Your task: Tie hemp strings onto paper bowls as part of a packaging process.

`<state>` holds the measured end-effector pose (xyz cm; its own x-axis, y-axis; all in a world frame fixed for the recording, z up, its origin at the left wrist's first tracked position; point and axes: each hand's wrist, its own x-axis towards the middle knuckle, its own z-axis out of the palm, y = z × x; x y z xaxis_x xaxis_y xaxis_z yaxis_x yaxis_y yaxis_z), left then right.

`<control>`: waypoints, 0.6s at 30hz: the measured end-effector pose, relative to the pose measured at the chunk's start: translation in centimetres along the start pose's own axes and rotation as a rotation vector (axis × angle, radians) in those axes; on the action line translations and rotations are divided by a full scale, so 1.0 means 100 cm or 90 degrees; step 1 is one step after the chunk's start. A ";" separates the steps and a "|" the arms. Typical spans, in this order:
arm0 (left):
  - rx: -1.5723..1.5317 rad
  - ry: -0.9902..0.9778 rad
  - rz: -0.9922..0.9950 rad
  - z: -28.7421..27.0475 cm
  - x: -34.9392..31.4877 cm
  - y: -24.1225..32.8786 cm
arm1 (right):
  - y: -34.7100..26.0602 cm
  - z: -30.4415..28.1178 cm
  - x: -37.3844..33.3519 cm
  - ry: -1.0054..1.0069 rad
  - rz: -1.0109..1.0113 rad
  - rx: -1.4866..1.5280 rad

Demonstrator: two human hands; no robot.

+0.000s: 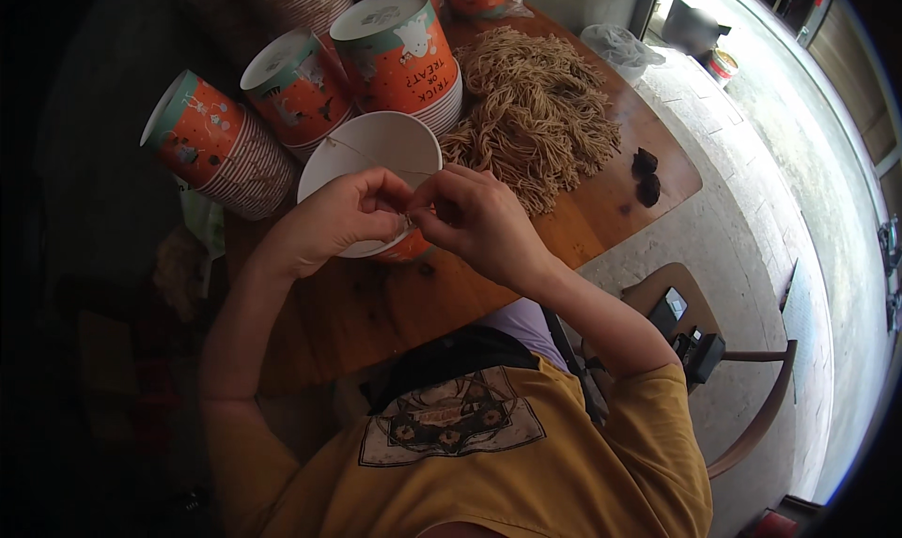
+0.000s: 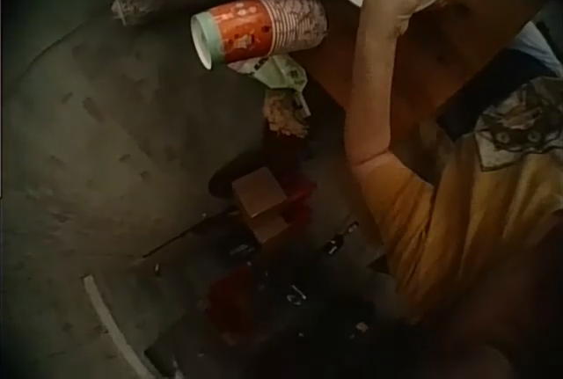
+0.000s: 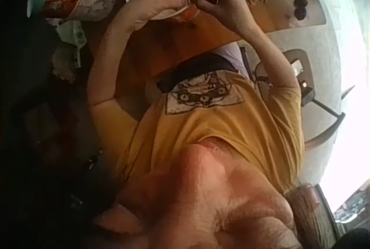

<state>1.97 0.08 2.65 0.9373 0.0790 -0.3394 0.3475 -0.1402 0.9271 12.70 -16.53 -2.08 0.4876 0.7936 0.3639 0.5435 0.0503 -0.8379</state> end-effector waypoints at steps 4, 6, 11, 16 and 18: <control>0.043 0.009 -0.048 0.001 0.001 0.006 | 0.002 0.000 -0.003 0.037 -0.111 -0.111; 0.053 0.004 -0.052 0.000 0.001 0.006 | 0.000 0.000 -0.003 0.049 -0.144 -0.141; 0.030 -0.010 -0.061 0.001 0.001 0.002 | 0.003 0.001 -0.005 0.069 -0.160 -0.149; -0.040 -0.011 -0.039 0.001 0.004 -0.002 | 0.008 0.004 -0.005 0.090 -0.203 -0.187; -0.026 -0.021 -0.052 -0.001 0.006 -0.001 | 0.009 0.004 -0.004 0.110 -0.249 -0.234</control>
<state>2.51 0.21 2.35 0.9065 0.0565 -0.4184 0.4221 -0.0950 0.9016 12.71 -16.60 -3.12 0.2903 0.6459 0.7061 0.8934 0.0815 -0.4418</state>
